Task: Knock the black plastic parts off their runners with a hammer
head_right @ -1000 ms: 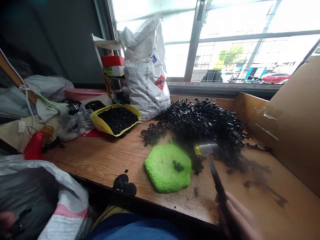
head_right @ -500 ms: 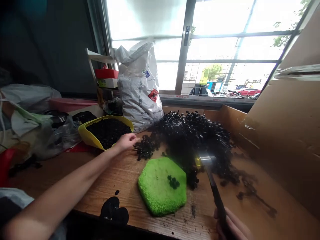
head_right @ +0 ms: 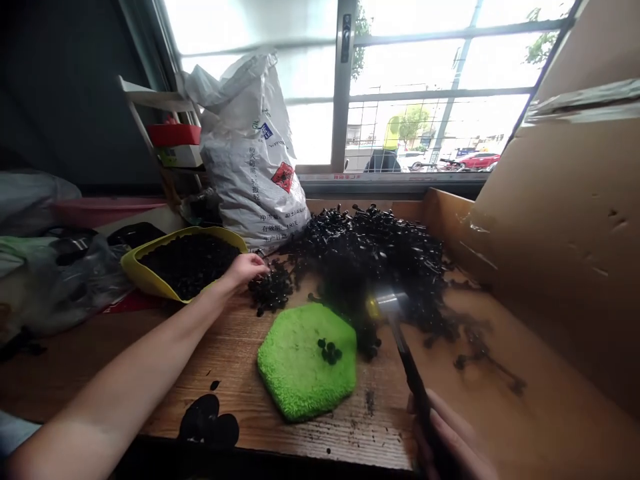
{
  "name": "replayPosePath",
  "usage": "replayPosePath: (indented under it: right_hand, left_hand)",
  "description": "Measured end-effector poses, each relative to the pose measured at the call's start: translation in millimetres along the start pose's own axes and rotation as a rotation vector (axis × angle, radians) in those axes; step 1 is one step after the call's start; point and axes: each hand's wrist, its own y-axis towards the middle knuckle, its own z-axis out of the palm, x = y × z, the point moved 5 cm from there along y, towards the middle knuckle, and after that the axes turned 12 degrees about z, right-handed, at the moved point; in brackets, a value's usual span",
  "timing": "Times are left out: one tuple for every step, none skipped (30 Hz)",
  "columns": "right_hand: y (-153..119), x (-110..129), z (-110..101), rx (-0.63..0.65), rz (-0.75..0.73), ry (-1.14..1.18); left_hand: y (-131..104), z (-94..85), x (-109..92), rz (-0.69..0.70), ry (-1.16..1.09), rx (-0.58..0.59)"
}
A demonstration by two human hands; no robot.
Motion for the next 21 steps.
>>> replayPosePath:
  right_hand:
    - [-1, 2, 1, -0.004, -0.005, -0.009]
    - [-2, 4, 3, -0.010, -0.011, -0.016]
    - [-3, 6, 4, -0.016, -0.019, -0.022]
    - [-4, 7, 6, -0.018, -0.028, -0.026]
    - [-5, 9, 7, -0.016, -0.039, -0.028]
    - [-6, 10, 9, -0.011, -0.052, -0.030]
    - [-7, 12, 10, -0.007, -0.063, -0.033]
    - [-8, 13, 12, -0.005, -0.070, -0.036]
    - [-9, 14, 13, -0.005, -0.072, -0.038]
    - [-10, 15, 14, -0.008, -0.074, -0.043]
    - [-11, 16, 15, -0.011, -0.073, -0.051]
    - [-12, 17, 16, -0.012, -0.070, -0.062]
    - [-12, 18, 16, -0.013, -0.067, -0.073]
    - [-13, 18, 17, -0.014, -0.064, -0.083]
    - [-13, 18, 17, -0.013, -0.061, -0.090]
    - [-13, 19, 17, -0.011, -0.058, -0.090]
    - [-12, 19, 17, -0.010, -0.056, -0.084]
    - [-11, 18, 17, -0.012, -0.054, -0.078]
    - [-11, 18, 16, -0.013, -0.054, -0.075]
    - [-10, 18, 16, -0.013, -0.058, -0.075]
    - [-10, 19, 16, -0.010, -0.065, -0.076]
  left_hand:
    - [-6, -8.7, -1, 0.014, -0.053, -0.032]
    - [-14, -17.1, -2, 0.029, -0.099, -0.067]
    - [-23, -24.8, -2, 0.044, -0.135, -0.104]
    - [-33, -31.5, -3, 0.059, -0.170, -0.137]
    - [-45, -36.7, -2, 0.074, -0.212, -0.161]
    - [-58, -40.1, -1, 0.090, -0.260, -0.170]
    - [-72, -42.0, 2, 0.103, -0.311, -0.167]
    - [-87, -42.7, 6, 0.110, -0.361, -0.152]
    - [-101, -42.7, 11, 0.106, -0.397, -0.128]
    - [-115, -42.5, 17, 0.095, -0.409, -0.097]
    - [-129, -43.0, 23, 0.080, -0.383, -0.067]
    - [-141, -44.3, 29, 0.064, -0.326, -0.035]
    - [-151, -46.9, 34, 0.053, -0.242, -0.005]
    - [-160, -50.9, 37, 0.050, -0.142, 0.017]
    - [-166, -55.7, 39, 0.064, -0.037, 0.032]
    - [-170, -60.8, 38, 0.096, 0.065, 0.039]
    - [-171, -65.2, 36, 0.144, 0.157, 0.047]
    - [-171, -68.1, 32, 0.198, 0.239, 0.063]
    - [-169, -68.9, 29, 0.251, 0.311, 0.092]
    - [-167, -67.7, 27, 0.294, 0.374, 0.137]
    - [-164, -65.2, 26, 0.321, 0.431, 0.185]
